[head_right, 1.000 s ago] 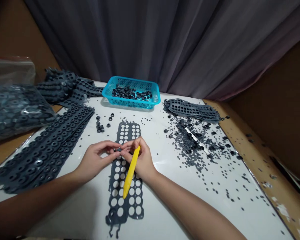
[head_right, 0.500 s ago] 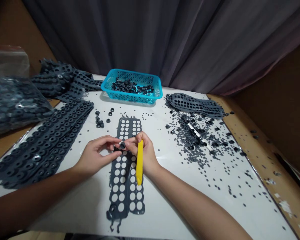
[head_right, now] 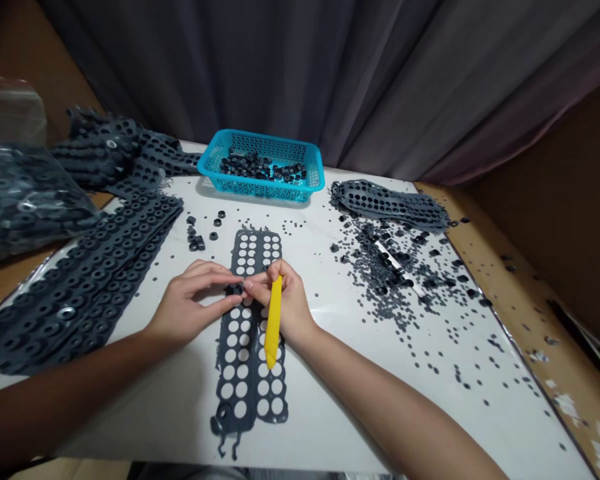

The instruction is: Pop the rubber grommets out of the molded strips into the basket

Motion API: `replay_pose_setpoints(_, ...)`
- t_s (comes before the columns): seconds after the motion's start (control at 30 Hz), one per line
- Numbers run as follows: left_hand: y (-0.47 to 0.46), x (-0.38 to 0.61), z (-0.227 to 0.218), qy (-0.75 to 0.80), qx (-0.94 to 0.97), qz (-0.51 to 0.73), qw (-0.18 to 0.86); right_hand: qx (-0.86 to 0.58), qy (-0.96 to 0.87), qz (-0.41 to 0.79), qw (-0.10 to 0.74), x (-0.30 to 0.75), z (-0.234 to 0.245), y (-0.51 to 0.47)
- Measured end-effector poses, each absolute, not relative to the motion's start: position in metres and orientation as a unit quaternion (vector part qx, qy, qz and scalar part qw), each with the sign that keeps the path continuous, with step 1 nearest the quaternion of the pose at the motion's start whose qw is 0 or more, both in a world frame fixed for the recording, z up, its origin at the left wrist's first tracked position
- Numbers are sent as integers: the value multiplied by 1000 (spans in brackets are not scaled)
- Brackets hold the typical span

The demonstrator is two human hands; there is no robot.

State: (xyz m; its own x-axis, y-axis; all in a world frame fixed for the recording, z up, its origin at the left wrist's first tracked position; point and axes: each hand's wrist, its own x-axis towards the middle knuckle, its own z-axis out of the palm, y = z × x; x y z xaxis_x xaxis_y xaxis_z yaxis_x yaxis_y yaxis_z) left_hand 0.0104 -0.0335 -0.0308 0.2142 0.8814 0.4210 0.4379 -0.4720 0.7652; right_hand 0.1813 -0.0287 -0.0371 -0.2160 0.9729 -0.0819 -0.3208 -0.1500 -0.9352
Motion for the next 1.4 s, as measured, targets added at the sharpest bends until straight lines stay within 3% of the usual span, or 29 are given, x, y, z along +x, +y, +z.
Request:
replay_pose_setpoints(0.5, -34, 11, -32, 457, 710, 461, 273, -378, -425, 668, 480, 182, -33, -32)
replay_pose_setpoints(1.0, -34, 9, -27, 456, 741, 436, 230, -344, -421, 687, 482, 182, -34, -28)
replay_pose_setpoints(1.2, -36, 10, -28, 468, 721, 429, 277, -344, -441, 673, 484, 182, -34, -26)
replay_pose_setpoints(1.4, -36, 7, -33, 482, 633, 419, 438, -360, -544, 556, 516, 186, -18, -29)
